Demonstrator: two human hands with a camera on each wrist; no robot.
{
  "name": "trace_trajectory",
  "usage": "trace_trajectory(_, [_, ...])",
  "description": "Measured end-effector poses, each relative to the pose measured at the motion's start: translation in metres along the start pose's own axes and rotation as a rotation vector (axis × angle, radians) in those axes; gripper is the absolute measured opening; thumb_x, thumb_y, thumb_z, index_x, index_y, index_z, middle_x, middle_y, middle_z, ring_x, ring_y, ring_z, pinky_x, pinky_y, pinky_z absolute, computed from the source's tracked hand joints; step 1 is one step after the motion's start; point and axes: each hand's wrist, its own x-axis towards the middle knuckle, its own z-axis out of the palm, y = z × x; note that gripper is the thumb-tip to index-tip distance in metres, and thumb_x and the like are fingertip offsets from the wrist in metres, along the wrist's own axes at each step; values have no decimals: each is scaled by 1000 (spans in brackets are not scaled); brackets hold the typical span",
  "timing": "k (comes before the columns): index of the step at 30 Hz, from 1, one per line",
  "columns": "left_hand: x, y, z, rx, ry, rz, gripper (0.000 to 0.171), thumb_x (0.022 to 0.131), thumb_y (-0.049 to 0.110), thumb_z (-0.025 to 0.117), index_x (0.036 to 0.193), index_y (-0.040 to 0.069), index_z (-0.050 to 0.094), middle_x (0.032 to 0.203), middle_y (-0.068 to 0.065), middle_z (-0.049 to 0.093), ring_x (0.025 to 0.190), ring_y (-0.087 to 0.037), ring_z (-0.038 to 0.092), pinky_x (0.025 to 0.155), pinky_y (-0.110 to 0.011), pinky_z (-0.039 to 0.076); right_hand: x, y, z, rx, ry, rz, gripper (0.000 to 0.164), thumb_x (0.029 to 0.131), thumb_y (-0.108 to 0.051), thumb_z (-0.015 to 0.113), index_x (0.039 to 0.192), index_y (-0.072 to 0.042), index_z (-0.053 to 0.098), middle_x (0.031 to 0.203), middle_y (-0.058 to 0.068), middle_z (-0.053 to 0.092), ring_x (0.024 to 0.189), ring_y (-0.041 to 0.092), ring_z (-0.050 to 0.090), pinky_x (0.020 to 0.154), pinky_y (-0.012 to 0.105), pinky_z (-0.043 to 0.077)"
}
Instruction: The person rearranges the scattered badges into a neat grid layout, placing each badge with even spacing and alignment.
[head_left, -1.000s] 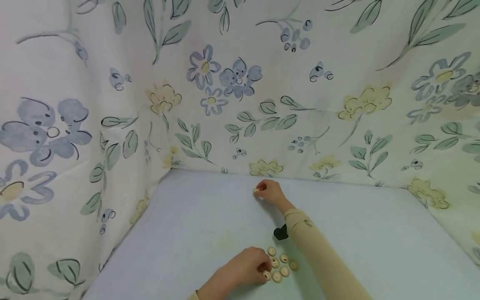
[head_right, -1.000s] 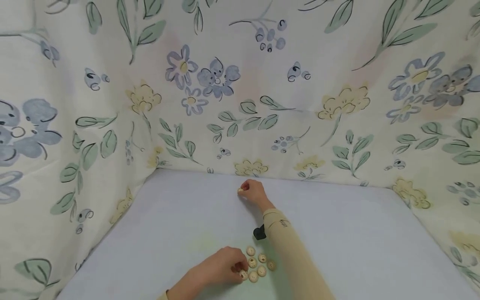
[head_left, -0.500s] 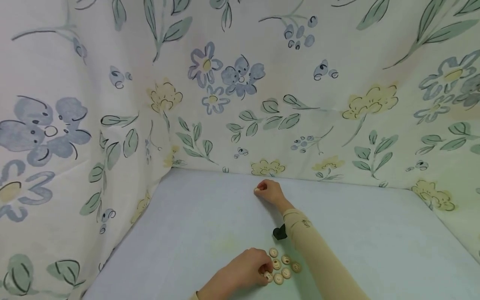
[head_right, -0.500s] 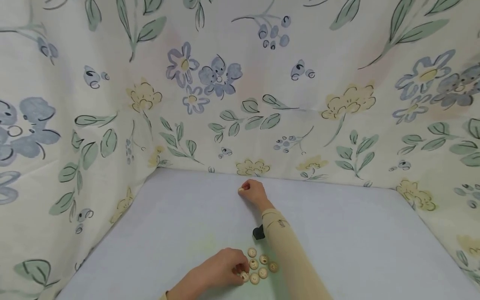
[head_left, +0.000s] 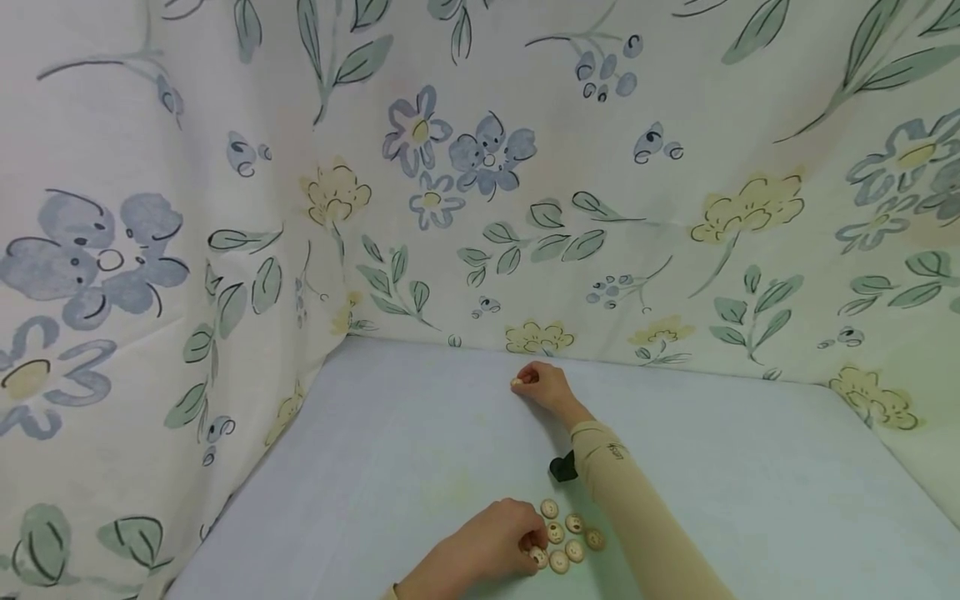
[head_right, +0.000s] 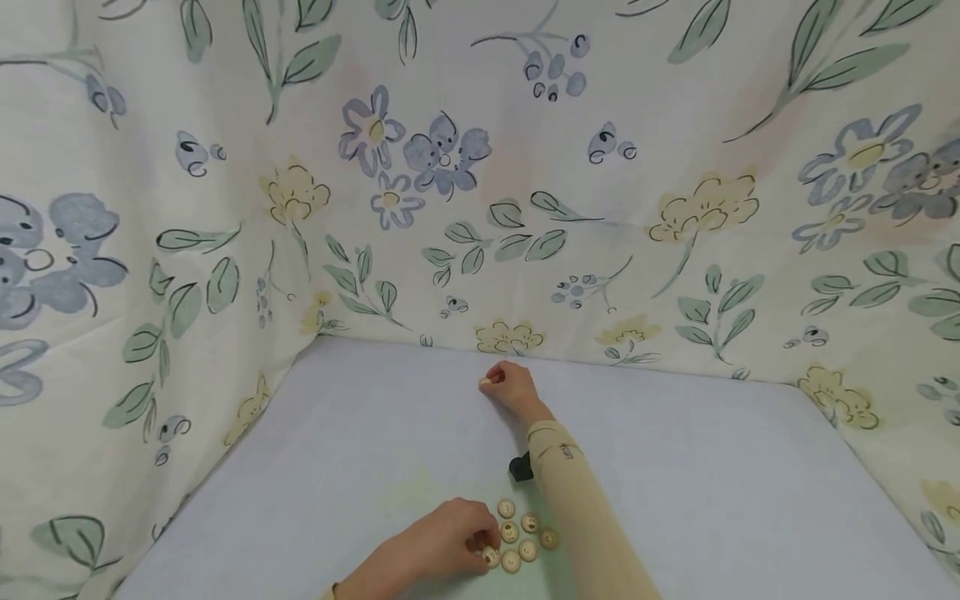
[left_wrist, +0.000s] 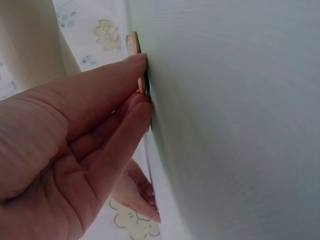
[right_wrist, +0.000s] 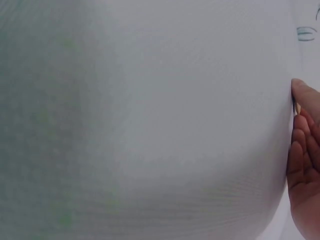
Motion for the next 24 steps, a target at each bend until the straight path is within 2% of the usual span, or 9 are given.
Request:
trace_trajectory(17, [1, 3, 0, -1, -14, -14, 20, 71, 1, 82, 83, 13, 71, 69, 14, 52, 63, 3, 46, 60, -12, 41, -4, 0, -3, 22, 8, 3, 23, 84, -16, 77, 99, -3, 65, 88, 4, 62, 82, 19, 54, 77, 33, 44])
trace_trajectory(24, [2, 1, 1, 2, -4, -17, 22, 71, 2, 82, 85, 15, 71, 72, 14, 54, 65, 2, 48, 62, -13, 41, -11, 1, -3, 8, 16, -50, 32, 84, -16, 77, 109, 0, 64, 93, 6, 62, 88, 21, 55, 81, 36, 46])
